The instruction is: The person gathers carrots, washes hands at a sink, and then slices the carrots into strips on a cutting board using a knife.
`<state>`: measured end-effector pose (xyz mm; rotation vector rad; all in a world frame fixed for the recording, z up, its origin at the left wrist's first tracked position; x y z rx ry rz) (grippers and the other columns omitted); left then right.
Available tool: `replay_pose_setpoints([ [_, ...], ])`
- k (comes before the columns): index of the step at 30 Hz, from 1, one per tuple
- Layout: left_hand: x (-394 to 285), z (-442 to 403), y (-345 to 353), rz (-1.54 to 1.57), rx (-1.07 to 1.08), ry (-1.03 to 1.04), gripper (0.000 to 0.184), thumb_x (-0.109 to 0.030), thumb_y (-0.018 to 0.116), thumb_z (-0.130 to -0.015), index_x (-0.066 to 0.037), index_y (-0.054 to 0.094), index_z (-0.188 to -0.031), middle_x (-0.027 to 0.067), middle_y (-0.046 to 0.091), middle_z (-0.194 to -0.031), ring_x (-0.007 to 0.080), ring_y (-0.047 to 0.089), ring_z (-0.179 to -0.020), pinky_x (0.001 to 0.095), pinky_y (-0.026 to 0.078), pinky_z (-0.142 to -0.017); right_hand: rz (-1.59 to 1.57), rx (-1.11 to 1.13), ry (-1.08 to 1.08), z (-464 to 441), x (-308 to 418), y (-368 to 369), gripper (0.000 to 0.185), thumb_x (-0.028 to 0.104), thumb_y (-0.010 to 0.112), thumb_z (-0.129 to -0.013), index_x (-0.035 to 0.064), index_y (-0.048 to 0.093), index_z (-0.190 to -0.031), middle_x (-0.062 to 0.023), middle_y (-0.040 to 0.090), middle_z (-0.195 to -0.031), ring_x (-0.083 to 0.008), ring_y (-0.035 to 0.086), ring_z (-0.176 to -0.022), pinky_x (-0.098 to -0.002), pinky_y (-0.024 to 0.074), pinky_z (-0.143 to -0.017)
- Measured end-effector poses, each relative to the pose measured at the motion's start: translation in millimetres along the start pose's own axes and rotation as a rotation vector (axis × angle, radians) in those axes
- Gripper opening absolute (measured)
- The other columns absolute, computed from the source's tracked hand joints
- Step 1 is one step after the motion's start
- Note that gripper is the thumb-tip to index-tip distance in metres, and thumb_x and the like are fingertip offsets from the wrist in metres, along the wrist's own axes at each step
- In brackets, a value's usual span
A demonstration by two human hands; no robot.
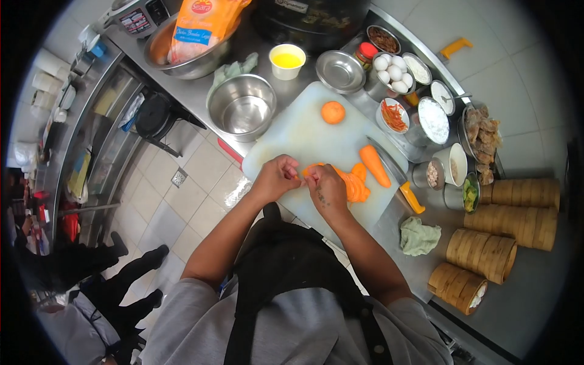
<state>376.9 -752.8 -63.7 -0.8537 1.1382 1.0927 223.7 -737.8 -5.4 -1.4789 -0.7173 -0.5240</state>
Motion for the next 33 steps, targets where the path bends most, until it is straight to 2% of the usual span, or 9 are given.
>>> replay_pose_setpoints([
  [8,3,-14,11,-0.047,-0.006,-0.067,0.033,-0.003,0.084,-0.080,0.001,0.061,-0.104,0.0028,0.064,-0.082,0.0087,0.061,-0.067,0.0227,0.049,-0.055,0.013,-0.127,-0.119,8,-2,-25,0.009,0.007,0.070,-0.087,0.0028,0.070,-0.095,-0.0183,0.065,-0.088,-0.0372,0.065,-0.080,-0.0436,0.0528,-0.071],
  [11,8,-15,14,-0.130,-0.038,-0.078,0.028,-0.004,0.083,-0.082,0.001,0.062,-0.101,0.0025,0.064,-0.082,0.0085,0.060,-0.069,0.0232,0.050,-0.058,-0.055,-0.111,0.029,20,-14,-55,0.012,0.008,0.070,-0.088,0.0012,0.070,-0.098,-0.0166,0.065,-0.088,-0.0305,0.067,-0.075,-0.0392,0.0533,-0.069],
  [17,-9,6,18,-0.376,-0.158,0.275,0.025,-0.003,0.080,-0.084,0.000,0.063,-0.102,0.0073,0.065,-0.097,0.0109,0.060,-0.074,0.0241,0.050,-0.062,0.023,-0.269,0.197,64,-72,-127,0.017,0.009,0.071,-0.088,0.0019,0.070,-0.103,-0.0129,0.066,-0.092,-0.0231,0.067,-0.072,-0.0367,0.0539,-0.069],
  [20,-16,9,27,-0.362,-0.229,0.296,0.036,-0.010,0.084,-0.080,-0.002,0.065,-0.109,0.0128,0.064,-0.111,0.0201,0.064,-0.088,0.0304,0.054,-0.075,0.078,-0.301,0.264,77,-103,-146,0.022,0.011,0.072,-0.087,0.0023,0.069,-0.107,-0.0121,0.066,-0.094,-0.0223,0.067,-0.073,-0.0366,0.0542,-0.070],
  [22,-55,18,45,-0.651,-0.234,0.651,0.064,-0.026,0.092,-0.069,-0.005,0.064,-0.123,0.0179,0.058,-0.130,0.0317,0.059,-0.115,0.0415,0.049,-0.098,0.064,-0.304,0.273,75,-104,-143,0.026,0.012,0.072,-0.087,0.0025,0.067,-0.110,-0.0122,0.066,-0.096,-0.0239,0.067,-0.074,-0.0363,0.0544,-0.071],
  [23,-57,16,50,-0.657,-0.222,0.659,0.064,-0.026,0.092,-0.069,-0.005,0.064,-0.123,0.0179,0.058,-0.130,0.0317,0.059,-0.115,0.0415,0.049,-0.098,0.083,-0.292,0.225,73,-98,-140,0.026,0.012,0.072,-0.087,0.0026,0.067,-0.111,-0.0124,0.066,-0.097,-0.0251,0.067,-0.075,-0.0368,0.0545,-0.071],
  [25,-57,11,67,-0.729,-0.087,0.636,0.090,-0.047,0.092,-0.062,-0.009,0.058,-0.136,0.0152,0.050,-0.144,0.0400,0.043,-0.136,0.0557,0.033,-0.113,0.081,-0.196,0.277,73,-99,-130,0.034,0.011,0.070,-0.087,0.0040,0.063,-0.119,-0.0142,0.064,-0.105,-0.0312,0.067,-0.089,-0.0402,0.0544,-0.080],
  [29,-64,8,88,-0.960,-0.004,0.561,0.100,-0.057,0.089,-0.060,-0.011,0.055,-0.141,0.0134,0.046,-0.149,0.0375,0.037,-0.143,0.0634,0.022,-0.117,0.165,-0.047,0.300,77,-109,-109,0.044,0.011,0.070,-0.086,0.0051,0.059,-0.128,-0.0159,0.057,-0.117,-0.0366,0.057,-0.117,-0.0445,0.0498,-0.094],
  [33,-72,3,112,-1.118,0.130,0.496,0.103,-0.060,0.087,-0.060,-0.012,0.052,-0.144,0.0106,0.043,-0.153,0.0342,0.033,-0.147,0.0654,0.016,-0.119,0.093,-0.063,0.319,78,-118,-101,0.047,0.012,0.071,-0.085,0.0052,0.058,-0.130,-0.0152,0.056,-0.118,-0.0356,0.057,-0.115,-0.0441,0.0496,-0.094],
])
Point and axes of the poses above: each hand's wrist, its own z-axis away from the middle knuckle, its own y-axis out of the palm, x = y × z, the point moved 7 cm from there along -z, towards the middle knuckle
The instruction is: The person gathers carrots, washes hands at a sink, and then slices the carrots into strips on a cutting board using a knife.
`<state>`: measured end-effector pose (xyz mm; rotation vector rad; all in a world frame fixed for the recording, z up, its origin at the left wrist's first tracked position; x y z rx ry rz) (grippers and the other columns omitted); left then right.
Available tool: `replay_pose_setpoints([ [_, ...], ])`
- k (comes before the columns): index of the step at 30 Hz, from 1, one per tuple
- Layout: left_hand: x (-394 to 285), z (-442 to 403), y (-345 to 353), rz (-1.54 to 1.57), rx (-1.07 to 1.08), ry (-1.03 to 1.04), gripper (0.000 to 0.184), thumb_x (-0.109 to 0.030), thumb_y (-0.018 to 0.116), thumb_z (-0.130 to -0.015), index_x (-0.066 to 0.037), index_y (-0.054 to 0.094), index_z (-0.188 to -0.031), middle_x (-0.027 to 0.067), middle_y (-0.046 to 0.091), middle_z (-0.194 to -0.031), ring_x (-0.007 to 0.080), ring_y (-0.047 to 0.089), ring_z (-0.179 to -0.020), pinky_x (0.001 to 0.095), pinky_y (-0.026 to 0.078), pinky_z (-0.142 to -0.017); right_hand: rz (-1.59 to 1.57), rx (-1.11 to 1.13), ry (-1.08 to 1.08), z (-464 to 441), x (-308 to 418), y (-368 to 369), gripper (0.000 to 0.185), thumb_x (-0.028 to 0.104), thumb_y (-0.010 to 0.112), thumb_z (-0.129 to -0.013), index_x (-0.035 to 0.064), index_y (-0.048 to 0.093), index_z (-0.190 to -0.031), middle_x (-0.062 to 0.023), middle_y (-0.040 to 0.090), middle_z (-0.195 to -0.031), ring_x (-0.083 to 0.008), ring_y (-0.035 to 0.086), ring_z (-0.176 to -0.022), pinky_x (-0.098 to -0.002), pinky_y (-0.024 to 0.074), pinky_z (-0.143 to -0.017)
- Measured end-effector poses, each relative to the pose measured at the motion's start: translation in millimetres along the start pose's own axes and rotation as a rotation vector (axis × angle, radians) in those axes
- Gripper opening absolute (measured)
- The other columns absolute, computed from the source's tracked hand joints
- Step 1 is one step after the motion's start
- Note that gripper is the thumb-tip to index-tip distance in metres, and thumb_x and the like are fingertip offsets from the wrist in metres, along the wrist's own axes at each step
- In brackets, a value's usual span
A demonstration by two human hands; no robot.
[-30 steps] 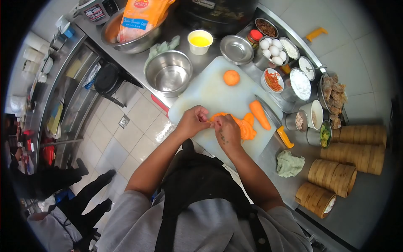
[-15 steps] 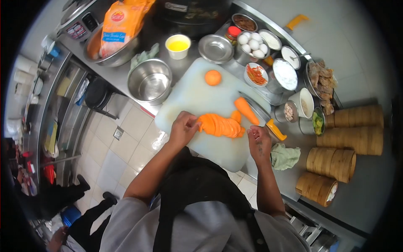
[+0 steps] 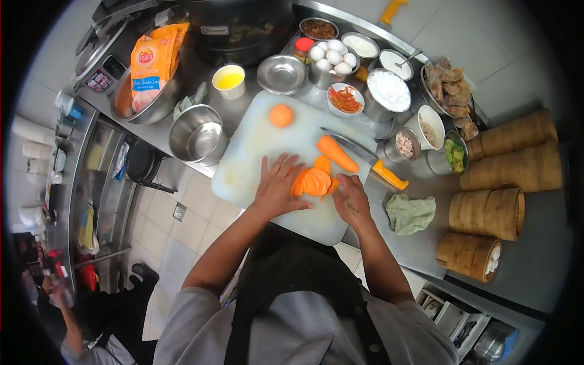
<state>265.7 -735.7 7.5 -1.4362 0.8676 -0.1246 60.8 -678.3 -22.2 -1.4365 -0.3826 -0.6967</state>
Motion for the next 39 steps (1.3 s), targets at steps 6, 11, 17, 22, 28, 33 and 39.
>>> replay_pose_setpoints([
  [6,-30,-23,29,0.040,0.109,0.047,0.085,-0.047,0.084,-0.070,-0.013,0.054,-0.142,0.0109,0.047,-0.146,0.0314,0.041,-0.140,0.0636,0.018,-0.119,-0.036,0.008,-0.127,-9,5,-6,0.039,0.012,0.075,-0.083,0.0041,0.061,-0.118,-0.0132,0.060,-0.109,-0.0310,0.062,-0.104,-0.0402,0.0511,-0.088],
  [11,-38,-29,33,0.008,0.118,0.031,0.073,-0.032,0.082,-0.072,-0.013,0.058,-0.138,0.0105,0.052,-0.133,0.0299,0.048,-0.130,0.0578,0.028,-0.114,-0.322,0.138,0.127,-17,-41,12,0.027,0.011,0.077,-0.084,0.0022,0.063,-0.105,-0.0073,0.069,-0.083,-0.0195,0.065,-0.071,-0.0318,0.0533,-0.066],
  [17,-37,-31,33,0.041,0.182,0.028,0.070,-0.026,0.081,-0.069,-0.012,0.059,-0.134,0.0103,0.052,-0.132,0.0302,0.048,-0.129,0.0549,0.030,-0.113,-0.859,0.016,0.371,-10,-38,9,0.019,0.010,0.072,-0.092,-0.0029,0.063,-0.103,-0.0082,0.070,-0.087,-0.0127,0.065,-0.065,-0.0251,0.0520,-0.056],
  [22,-30,-29,32,0.157,0.163,0.029,0.069,-0.018,0.081,-0.069,-0.009,0.053,-0.131,0.0124,0.051,-0.134,0.0341,0.047,-0.132,0.0605,0.024,-0.119,-0.883,-0.055,0.342,-12,-26,29,0.017,0.009,0.071,-0.092,-0.0047,0.064,-0.100,-0.0094,0.071,-0.085,-0.0124,0.066,-0.067,-0.0262,0.0535,-0.058],
  [28,-31,-27,31,0.198,0.159,0.094,0.069,-0.014,0.080,-0.069,-0.008,0.053,-0.133,0.0124,0.051,-0.133,0.0338,0.048,-0.132,0.0624,0.022,-0.120,-0.785,-0.055,0.342,-14,-25,39,0.016,0.010,0.073,-0.091,-0.0047,0.067,-0.095,-0.0086,0.071,-0.080,-0.0107,0.062,-0.061,-0.0254,0.0507,-0.058],
  [33,-35,-23,26,0.151,0.188,0.087,0.073,-0.024,0.083,-0.072,-0.010,0.052,-0.137,0.0116,0.052,-0.135,0.0330,0.049,-0.132,0.0642,0.020,-0.120,-0.815,-0.045,0.350,-13,-12,32,0.014,0.010,0.073,-0.092,-0.0030,0.067,-0.094,-0.0060,0.069,-0.081,-0.0091,0.059,-0.064,-0.0236,0.0483,-0.060],
  [39,-28,-23,32,0.158,0.117,0.074,0.077,-0.035,0.083,-0.074,-0.011,0.051,-0.140,0.0101,0.053,-0.135,0.0317,0.050,-0.132,0.0669,0.018,-0.119,-0.808,-0.110,0.340,-12,-3,19,0.016,0.010,0.073,-0.093,-0.0046,0.066,-0.097,-0.0078,0.071,-0.086,-0.0102,0.062,-0.067,-0.0239,0.0514,-0.062],
])
Point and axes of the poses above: each hand's wrist, its own z-axis away from the middle knuckle, its own y-axis out of the palm, x = y × z, the point moved 7 cm from there along -z, towards the middle knuckle
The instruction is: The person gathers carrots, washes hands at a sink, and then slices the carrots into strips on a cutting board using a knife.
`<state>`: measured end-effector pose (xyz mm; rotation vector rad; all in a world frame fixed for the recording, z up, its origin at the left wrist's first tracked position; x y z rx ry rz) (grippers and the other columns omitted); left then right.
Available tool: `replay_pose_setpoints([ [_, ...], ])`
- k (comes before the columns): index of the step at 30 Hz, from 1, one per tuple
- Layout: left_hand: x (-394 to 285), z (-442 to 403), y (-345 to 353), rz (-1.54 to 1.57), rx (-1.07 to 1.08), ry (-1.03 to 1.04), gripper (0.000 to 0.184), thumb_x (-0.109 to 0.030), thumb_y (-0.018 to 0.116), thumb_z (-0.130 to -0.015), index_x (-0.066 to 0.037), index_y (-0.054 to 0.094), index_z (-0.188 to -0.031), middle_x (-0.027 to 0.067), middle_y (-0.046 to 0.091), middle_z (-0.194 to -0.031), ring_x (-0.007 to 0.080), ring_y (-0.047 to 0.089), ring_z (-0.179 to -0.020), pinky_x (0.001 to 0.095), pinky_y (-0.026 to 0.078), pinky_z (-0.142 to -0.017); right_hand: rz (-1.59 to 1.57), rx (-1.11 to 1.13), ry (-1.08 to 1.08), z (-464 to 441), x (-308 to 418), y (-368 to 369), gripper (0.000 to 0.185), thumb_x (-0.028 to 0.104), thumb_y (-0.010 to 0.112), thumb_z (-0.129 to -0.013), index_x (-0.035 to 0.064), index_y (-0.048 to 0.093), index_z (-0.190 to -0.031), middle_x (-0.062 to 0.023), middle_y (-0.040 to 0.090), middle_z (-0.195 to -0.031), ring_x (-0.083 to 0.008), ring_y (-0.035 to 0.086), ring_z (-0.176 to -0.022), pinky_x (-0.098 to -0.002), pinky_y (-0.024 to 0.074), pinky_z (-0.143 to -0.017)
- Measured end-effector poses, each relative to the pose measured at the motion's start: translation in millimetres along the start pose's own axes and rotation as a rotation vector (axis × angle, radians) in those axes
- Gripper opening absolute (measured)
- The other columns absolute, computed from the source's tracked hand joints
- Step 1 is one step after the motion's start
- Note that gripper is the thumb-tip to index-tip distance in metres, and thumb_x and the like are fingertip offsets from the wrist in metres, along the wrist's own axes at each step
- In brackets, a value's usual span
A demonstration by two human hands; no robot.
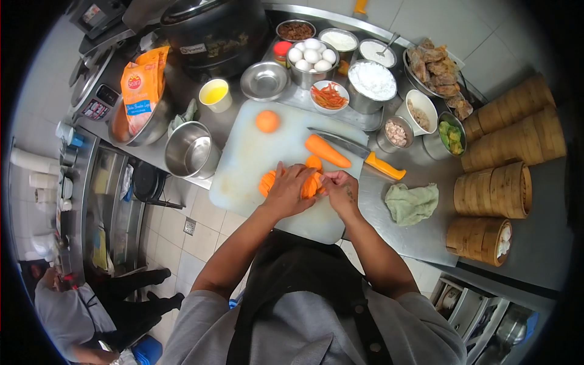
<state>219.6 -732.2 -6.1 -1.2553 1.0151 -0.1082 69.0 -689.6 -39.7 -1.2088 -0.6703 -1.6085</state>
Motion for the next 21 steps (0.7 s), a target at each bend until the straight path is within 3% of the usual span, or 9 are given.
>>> replay_pose_setpoints([
  [5,4,3,-3,-0.039,0.012,0.003,0.080,-0.039,0.084,-0.073,-0.011,0.053,-0.141,0.0094,0.055,-0.139,0.0309,0.047,-0.136,0.0687,0.011,-0.119,-0.072,0.028,-0.034,-13,-14,6,0.018,0.010,0.073,-0.093,-0.0060,0.067,-0.099,-0.0095,0.072,-0.083,-0.0101,0.063,-0.061,-0.0242,0.0515,-0.058],
  [10,25,27,-34,-0.079,-0.164,-0.060,0.094,-0.053,0.087,-0.065,-0.012,0.054,-0.143,0.0078,0.052,-0.148,0.0312,0.042,-0.141,0.0690,0.004,-0.118,-0.016,0.040,-0.004,-8,-8,6,0.019,0.010,0.072,-0.094,-0.0064,0.066,-0.101,-0.0101,0.073,-0.083,-0.0102,0.064,-0.061,-0.0241,0.0521,-0.059],
  [15,34,29,-24,-0.068,-0.147,0.007,0.100,-0.058,0.087,-0.060,-0.014,0.054,-0.143,0.0086,0.051,-0.148,0.0334,0.044,-0.140,0.0662,0.013,-0.118,-0.016,0.024,0.027,-2,-10,12,0.014,0.008,0.069,-0.095,-0.0037,0.062,-0.100,-0.0073,0.070,-0.079,-0.0098,0.063,-0.061,-0.0251,0.0506,-0.058],
  [17,22,25,-27,-0.109,-0.208,0.057,0.096,-0.059,0.087,-0.059,-0.016,0.058,-0.140,0.0082,0.054,-0.144,0.0331,0.047,-0.135,0.0582,0.028,-0.113,-0.002,0.037,-0.002,1,-11,17,0.012,0.007,0.067,-0.096,-0.0028,0.062,-0.100,-0.0068,0.069,-0.080,-0.0091,0.063,-0.064,-0.0250,0.0501,-0.060],
  [21,20,27,-22,-0.123,-0.248,0.090,0.090,-0.055,0.087,-0.059,-0.017,0.062,-0.136,0.0069,0.059,-0.136,0.0314,0.051,-0.128,0.0490,0.036,-0.103,-0.016,0.050,-0.088,10,-18,32,0.007,0.006,0.062,-0.098,-0.0007,0.061,-0.101,-0.0065,0.068,-0.088,-0.0092,0.063,-0.076,-0.0255,0.0501,-0.068],
])
Point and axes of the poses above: each hand's wrist, its own z-axis away from the middle knuckle, its own y-axis out of the palm, x = y × z, the point moved 7 cm from there along -z, towards the middle knuckle
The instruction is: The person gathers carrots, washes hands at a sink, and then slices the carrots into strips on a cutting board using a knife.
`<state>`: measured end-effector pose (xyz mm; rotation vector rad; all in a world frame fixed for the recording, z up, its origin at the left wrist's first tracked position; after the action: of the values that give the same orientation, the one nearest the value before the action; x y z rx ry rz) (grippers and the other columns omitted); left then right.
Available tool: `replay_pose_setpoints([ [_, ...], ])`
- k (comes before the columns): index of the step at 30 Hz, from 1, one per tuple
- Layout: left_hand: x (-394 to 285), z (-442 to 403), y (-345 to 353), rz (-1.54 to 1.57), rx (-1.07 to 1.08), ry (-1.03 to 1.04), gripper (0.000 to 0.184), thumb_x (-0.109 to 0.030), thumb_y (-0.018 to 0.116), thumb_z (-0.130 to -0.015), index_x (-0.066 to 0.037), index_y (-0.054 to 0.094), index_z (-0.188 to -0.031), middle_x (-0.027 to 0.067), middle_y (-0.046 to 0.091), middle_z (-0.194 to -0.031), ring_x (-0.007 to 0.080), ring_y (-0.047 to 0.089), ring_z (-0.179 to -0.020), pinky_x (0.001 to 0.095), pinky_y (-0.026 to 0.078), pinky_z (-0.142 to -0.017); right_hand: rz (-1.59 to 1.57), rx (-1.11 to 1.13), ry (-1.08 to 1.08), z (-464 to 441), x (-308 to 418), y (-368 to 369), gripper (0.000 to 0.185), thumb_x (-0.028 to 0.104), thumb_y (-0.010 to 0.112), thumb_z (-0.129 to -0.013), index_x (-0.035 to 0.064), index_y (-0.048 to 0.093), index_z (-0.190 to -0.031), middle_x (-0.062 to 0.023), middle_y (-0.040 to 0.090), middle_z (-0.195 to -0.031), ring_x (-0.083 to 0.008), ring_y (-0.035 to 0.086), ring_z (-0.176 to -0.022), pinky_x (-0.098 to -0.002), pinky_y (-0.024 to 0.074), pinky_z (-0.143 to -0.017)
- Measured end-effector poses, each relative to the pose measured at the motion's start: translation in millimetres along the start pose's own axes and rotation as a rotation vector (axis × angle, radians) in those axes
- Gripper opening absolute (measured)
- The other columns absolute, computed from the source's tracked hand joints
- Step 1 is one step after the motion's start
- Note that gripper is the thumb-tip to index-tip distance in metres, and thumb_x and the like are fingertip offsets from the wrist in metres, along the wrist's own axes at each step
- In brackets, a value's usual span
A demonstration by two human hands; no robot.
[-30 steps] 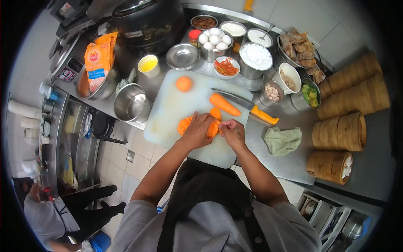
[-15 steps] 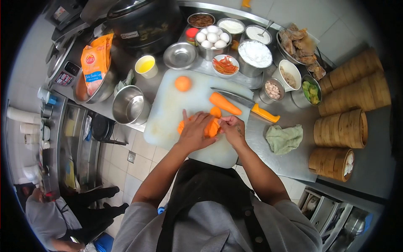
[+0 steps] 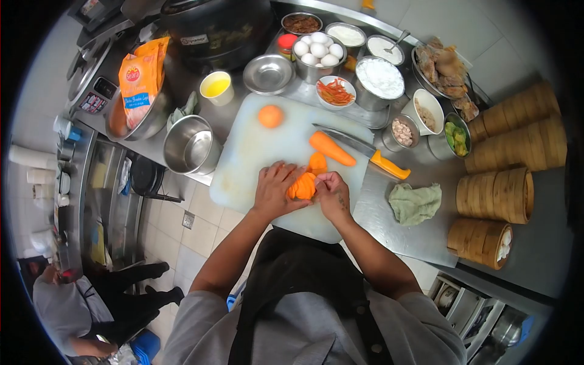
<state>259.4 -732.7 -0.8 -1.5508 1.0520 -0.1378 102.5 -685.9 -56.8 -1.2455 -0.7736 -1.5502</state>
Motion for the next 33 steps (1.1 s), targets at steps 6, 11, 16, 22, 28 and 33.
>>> replay_pose_setpoints([
  [6,7,12,-1,0.001,0.013,-0.049,0.081,-0.043,0.086,-0.060,-0.015,0.063,-0.133,0.0072,0.061,-0.128,0.0306,0.053,-0.122,0.0443,0.038,-0.100,-0.006,0.068,0.076,13,-10,17,0.011,0.007,0.058,-0.099,-0.0007,0.061,-0.107,-0.0076,0.068,-0.093,-0.0138,0.065,-0.081,-0.0293,0.0526,-0.075],
  [11,4,14,-9,0.016,-0.045,0.005,0.075,-0.038,0.084,-0.062,-0.011,0.061,-0.128,0.0087,0.061,-0.130,0.0310,0.052,-0.127,0.0498,0.035,-0.105,0.111,0.134,0.009,21,8,26,0.011,0.007,0.060,-0.098,-0.0007,0.064,-0.105,-0.0107,0.071,-0.093,-0.0157,0.068,-0.083,-0.0304,0.0531,-0.077],
  [16,3,15,-4,-0.009,-0.025,0.004,0.067,-0.036,0.083,-0.065,-0.012,0.062,-0.124,0.0059,0.062,-0.127,0.0298,0.053,-0.127,0.0540,0.033,-0.107,0.180,0.140,-0.040,23,2,32,0.013,0.009,0.063,-0.096,0.0004,0.068,-0.105,-0.0137,0.073,-0.093,-0.0199,0.070,-0.085,-0.0326,0.0532,-0.079],
  [22,6,16,-2,-0.004,-0.051,-0.013,0.058,-0.033,0.081,-0.066,-0.014,0.064,-0.118,0.0047,0.063,-0.118,0.0288,0.055,-0.122,0.0540,0.034,-0.106,0.396,0.243,-0.235,21,17,26,0.018,0.010,0.064,-0.095,0.0021,0.069,-0.110,-0.0146,0.072,-0.099,-0.0243,0.069,-0.089,-0.0341,0.0528,-0.080],
  [28,4,16,-3,-0.040,-0.064,0.001,0.052,-0.028,0.077,-0.065,-0.011,0.063,-0.113,0.0072,0.062,-0.116,0.0293,0.056,-0.120,0.0507,0.037,-0.105,0.736,0.134,-0.561,-2,62,14,0.028,0.005,0.071,-0.084,0.0064,0.070,-0.112,-0.0128,0.059,-0.109,-0.0330,0.056,-0.108,-0.0428,0.0488,-0.089],
  [33,3,15,-3,-0.041,-0.081,0.003,0.050,-0.027,0.077,-0.065,-0.010,0.063,-0.110,0.0074,0.063,-0.115,0.0296,0.056,-0.119,0.0489,0.038,-0.103,0.995,0.330,-0.568,-13,67,34,0.023,0.009,0.075,-0.081,0.0055,0.069,-0.102,-0.0149,0.057,-0.106,-0.0336,0.055,-0.106,-0.0419,0.0481,-0.089],
])
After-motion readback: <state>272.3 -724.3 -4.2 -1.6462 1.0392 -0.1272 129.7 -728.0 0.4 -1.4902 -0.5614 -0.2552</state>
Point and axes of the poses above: each hand's wrist, its own z-axis away from the middle knuckle, its own y-axis out of the palm, x = y × z, the point moved 7 cm from there along -z, towards the middle knuckle
